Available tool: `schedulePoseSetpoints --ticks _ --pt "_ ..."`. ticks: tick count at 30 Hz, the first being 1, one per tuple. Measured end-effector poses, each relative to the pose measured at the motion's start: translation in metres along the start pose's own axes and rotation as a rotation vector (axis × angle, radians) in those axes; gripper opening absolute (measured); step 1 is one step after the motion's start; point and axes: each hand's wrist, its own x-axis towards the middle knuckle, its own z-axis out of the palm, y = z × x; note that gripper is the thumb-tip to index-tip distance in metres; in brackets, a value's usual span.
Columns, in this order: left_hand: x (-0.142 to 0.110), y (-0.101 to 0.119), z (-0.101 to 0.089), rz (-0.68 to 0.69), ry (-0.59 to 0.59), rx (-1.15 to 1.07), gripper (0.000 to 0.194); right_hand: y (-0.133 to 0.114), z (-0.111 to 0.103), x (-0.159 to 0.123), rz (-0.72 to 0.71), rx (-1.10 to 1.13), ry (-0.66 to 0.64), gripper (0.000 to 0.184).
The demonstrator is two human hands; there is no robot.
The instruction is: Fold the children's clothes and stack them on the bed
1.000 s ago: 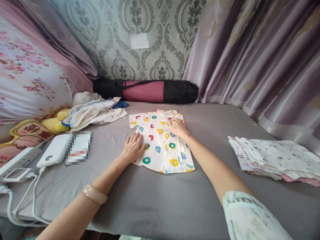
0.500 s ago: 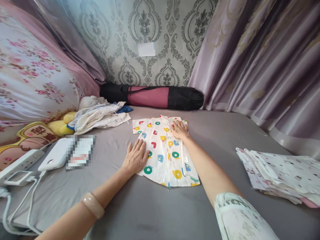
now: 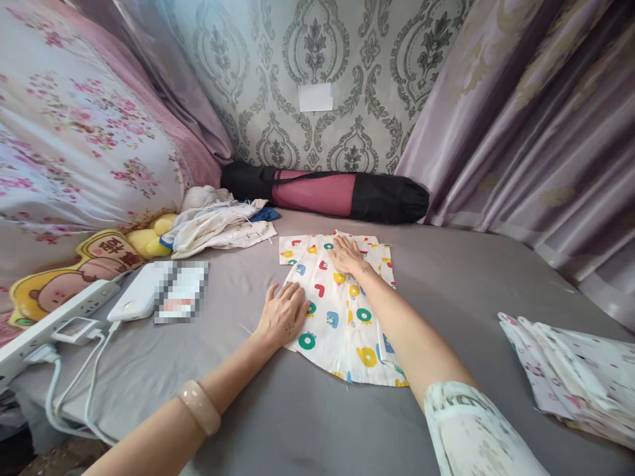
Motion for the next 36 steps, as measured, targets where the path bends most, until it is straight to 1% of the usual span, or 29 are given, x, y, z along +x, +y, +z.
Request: schedulePoseSetpoints --ticks 3,6,11,16,19,20,21,23,24,25,28,31,33,36 --pt "0.0 0.0 0.0 -0.004 -0.002 -0.004 0.03 -0.006 0.002 0.016 0.044 0.036 -0.036 0.067" --pt "0.0 -0.001 0.001 -0.008 0.0 -0.011 0.03 -0.006 0.003 0.024 0.075 0.039 -0.039 0.068" --pt "0.0 -0.001 0.003 -0.008 0.003 -0.031 0.03 -0.005 0.008 0.023 0.078 0.026 0.013 0.069" --pt "0.0 -0.002 0.003 -0.016 0.02 -0.037 0.028 -0.006 0.004 0.022 0.083 0.027 -0.039 0.068" --pt "0.0 -0.002 0.003 -0.093 0.058 -0.022 0.028 -0.01 -0.004 0.024 0.116 0.019 -0.099 0.066" --pt "0.0 -0.002 0.003 -0.139 0.074 -0.013 0.027 -0.013 -0.007 0.024 0.118 -0.001 -0.085 0.064" --pt "0.001 -0.003 0.003 -0.188 0.085 -0.004 0.028 -0.019 -0.01 0.024 0.102 -0.027 -0.041 0.06" --pt "0.001 -0.003 0.004 -0.293 0.088 0.012 0.028 -0.034 -0.015 0.023 0.034 -0.061 0.091 0.05" --pt "0.001 -0.004 0.004 -0.34 0.081 0.018 0.027 -0.045 -0.016 0.023 -0.003 -0.054 0.14 0.045" --pt "0.002 -0.005 0.004 -0.381 0.072 0.022 0.027 -0.057 -0.017 0.023 -0.033 -0.028 0.162 0.042" --pt "0.002 -0.008 0.006 -0.464 0.072 0.019 0.024 -0.095 -0.016 0.023 -0.061 0.094 0.088 0.04" --pt "0.001 -0.01 0.005 -0.517 0.099 0.009 0.022 -0.128 -0.009 0.026 -0.049 0.156 0.022 0.035" --pt "0.001 -0.01 0.004 -0.55 0.11 0.005 0.02 -0.142 -0.004 0.028 -0.018 0.156 -0.005 0.035" --pt "0.001 -0.01 0.002 -0.585 0.101 -0.008 0.017 -0.153 0.002 0.03 0.029 0.147 -0.016 0.048"
